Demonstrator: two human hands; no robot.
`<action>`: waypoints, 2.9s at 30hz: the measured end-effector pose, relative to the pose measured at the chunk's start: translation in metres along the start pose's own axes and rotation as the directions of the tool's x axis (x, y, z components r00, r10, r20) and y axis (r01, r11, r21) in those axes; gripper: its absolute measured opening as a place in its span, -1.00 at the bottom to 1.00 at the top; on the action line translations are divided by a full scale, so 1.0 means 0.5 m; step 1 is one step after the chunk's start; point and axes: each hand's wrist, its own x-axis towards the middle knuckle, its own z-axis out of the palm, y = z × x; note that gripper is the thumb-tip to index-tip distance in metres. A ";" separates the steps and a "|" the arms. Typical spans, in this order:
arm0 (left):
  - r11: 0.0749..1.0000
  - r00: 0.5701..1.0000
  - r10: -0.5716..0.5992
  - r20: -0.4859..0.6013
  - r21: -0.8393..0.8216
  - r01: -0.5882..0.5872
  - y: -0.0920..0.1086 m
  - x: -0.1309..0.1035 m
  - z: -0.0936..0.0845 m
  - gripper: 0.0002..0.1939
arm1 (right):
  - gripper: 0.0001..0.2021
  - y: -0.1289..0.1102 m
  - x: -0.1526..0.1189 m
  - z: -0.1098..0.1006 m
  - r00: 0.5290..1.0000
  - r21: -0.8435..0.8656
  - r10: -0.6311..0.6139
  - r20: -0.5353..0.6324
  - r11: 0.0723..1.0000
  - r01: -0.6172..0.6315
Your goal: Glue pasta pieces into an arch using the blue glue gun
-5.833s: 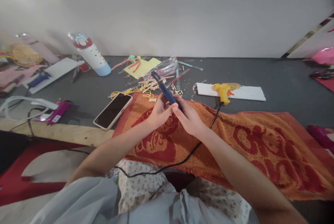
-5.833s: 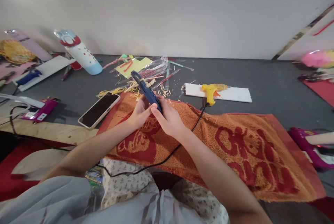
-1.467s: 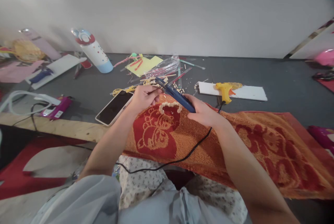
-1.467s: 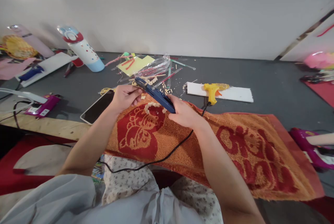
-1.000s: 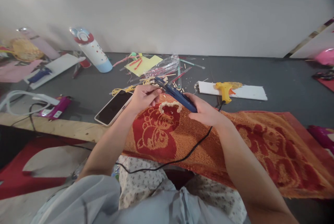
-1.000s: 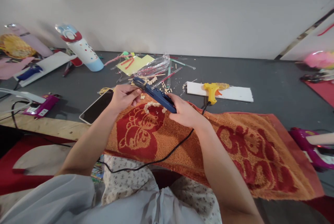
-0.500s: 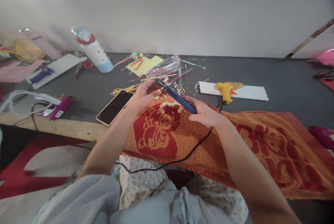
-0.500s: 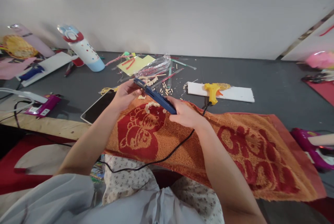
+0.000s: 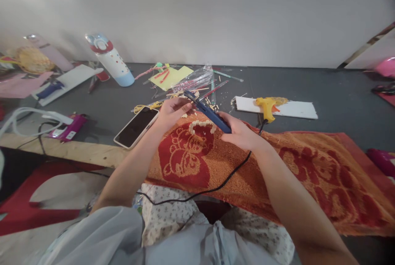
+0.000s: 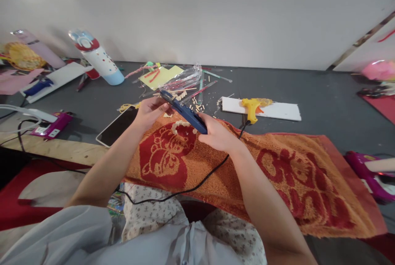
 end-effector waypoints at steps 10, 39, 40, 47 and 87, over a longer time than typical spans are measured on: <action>0.970 0.993 0.020 -0.113 0.243 0.008 0.027 -0.015 0.018 -0.63 | -0.29 0.012 0.005 0.011 0.998 -0.118 -0.037 -0.059 0.993 0.030; 0.992 0.990 -0.125 0.071 -0.010 0.126 0.025 -0.011 -0.004 -0.45 | -0.34 0.006 0.000 0.005 0.996 -0.106 -0.046 -0.079 0.994 0.038; 0.989 0.987 -0.139 0.083 -0.037 0.142 0.026 -0.011 -0.004 -0.46 | -0.35 0.007 0.000 0.005 0.996 -0.103 -0.051 -0.077 0.994 0.043; 0.941 0.955 -0.251 0.156 -0.193 0.279 0.037 -0.011 -0.002 -0.49 | -0.37 0.008 -0.004 0.002 0.997 -0.061 -0.058 -0.044 0.997 0.056; 0.966 0.970 -0.185 0.159 -0.155 0.209 0.021 -0.009 -0.010 -0.53 | -0.34 0.005 -0.004 0.001 0.997 -0.114 -0.053 -0.063 0.993 0.045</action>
